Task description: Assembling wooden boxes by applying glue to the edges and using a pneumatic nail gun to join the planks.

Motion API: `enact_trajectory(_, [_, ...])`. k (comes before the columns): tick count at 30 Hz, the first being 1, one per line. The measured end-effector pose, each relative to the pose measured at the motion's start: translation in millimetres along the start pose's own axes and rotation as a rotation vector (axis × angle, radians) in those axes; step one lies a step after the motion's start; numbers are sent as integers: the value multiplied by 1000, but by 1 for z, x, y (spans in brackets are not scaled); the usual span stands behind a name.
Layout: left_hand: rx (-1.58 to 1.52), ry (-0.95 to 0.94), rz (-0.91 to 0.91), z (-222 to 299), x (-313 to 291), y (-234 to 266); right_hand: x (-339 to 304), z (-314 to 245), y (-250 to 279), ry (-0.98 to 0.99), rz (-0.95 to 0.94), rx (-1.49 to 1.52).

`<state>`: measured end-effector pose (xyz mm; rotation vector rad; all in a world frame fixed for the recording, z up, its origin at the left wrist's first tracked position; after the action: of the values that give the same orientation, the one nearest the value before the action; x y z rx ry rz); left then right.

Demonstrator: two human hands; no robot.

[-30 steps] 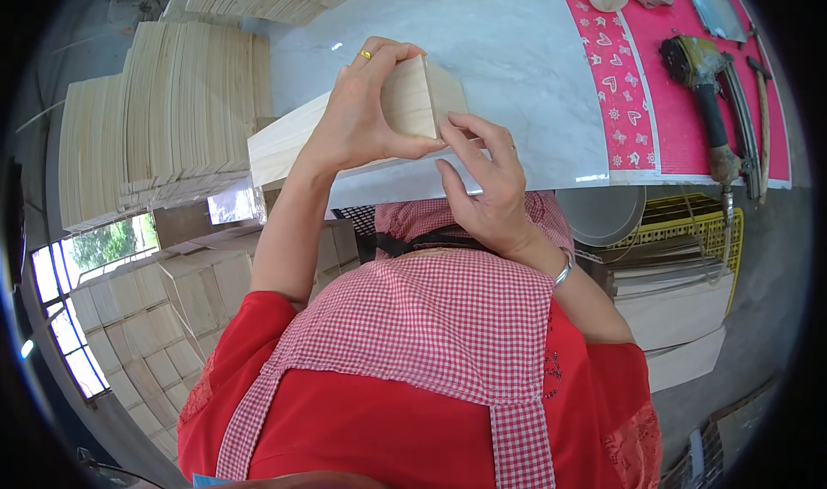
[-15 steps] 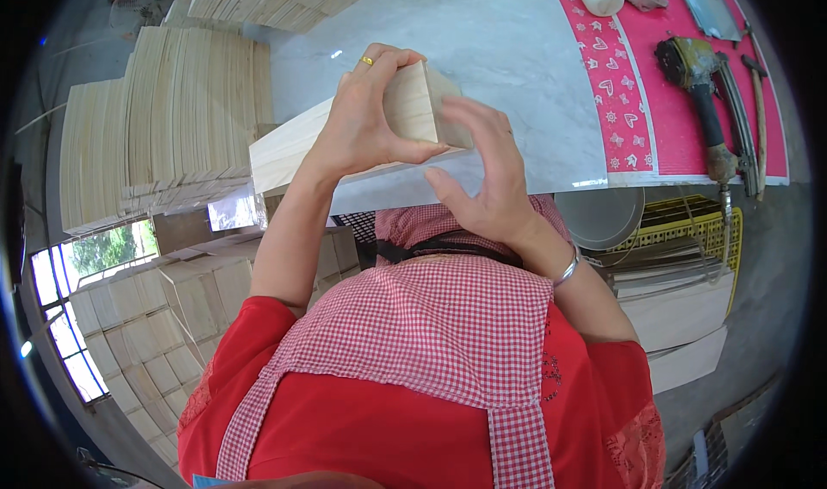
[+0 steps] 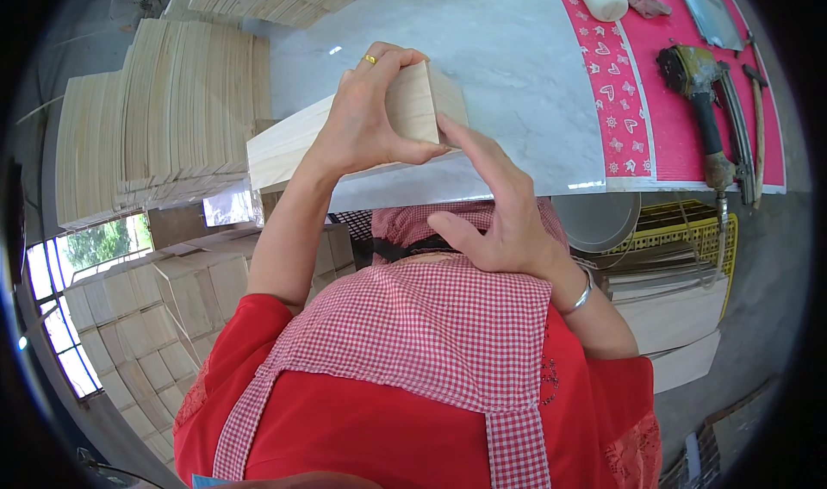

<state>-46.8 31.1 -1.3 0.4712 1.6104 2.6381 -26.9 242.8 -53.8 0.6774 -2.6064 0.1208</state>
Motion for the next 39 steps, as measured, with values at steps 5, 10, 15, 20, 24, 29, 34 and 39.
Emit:
enact_trajectory(5, [16, -4, 9, -1, 0, -1, -4, 3, 6, -4, -29, -138])
enact_trajectory(10, [-7, 31, -31, 3, 0, 2, 22, 23, -23, 39, 226, -339])
enact_trajectory(15, [-14, 48, -55, 4, 0, 2, 31, 50, -40, 86, 300, -490])
enact_trajectory(20, [8, 55, -62, 5, 0, 2, 34, 56, -44, 195, 351, -522])
enact_trajectory(24, [4, 10, -2, 3, 1, 1, 34, 57, -46, 212, 377, -521])
enact_trajectory(29, [-1, 64, -62, 6, 0, 4, 33, 56, -48, 212, 396, -509])
enact_trajectory(34, [2, 33, -34, 1, 2, 0, 32, 53, -43, 131, 360, -466])
enact_trajectory(39, [4, 17, -10, 1, 0, 0, 2, 30, -32, 71, 348, -307])
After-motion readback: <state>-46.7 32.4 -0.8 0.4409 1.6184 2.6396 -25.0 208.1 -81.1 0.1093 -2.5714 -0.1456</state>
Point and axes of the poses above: each hand's wrist, its own x-axis towards the middle knuckle, its own y-axis out of the back of the hand, z = x × y, the point moved 1 cm from there along x, towards the middle knuckle, and after that the axes turned 5 degrees about z, right-handed, at the moved point
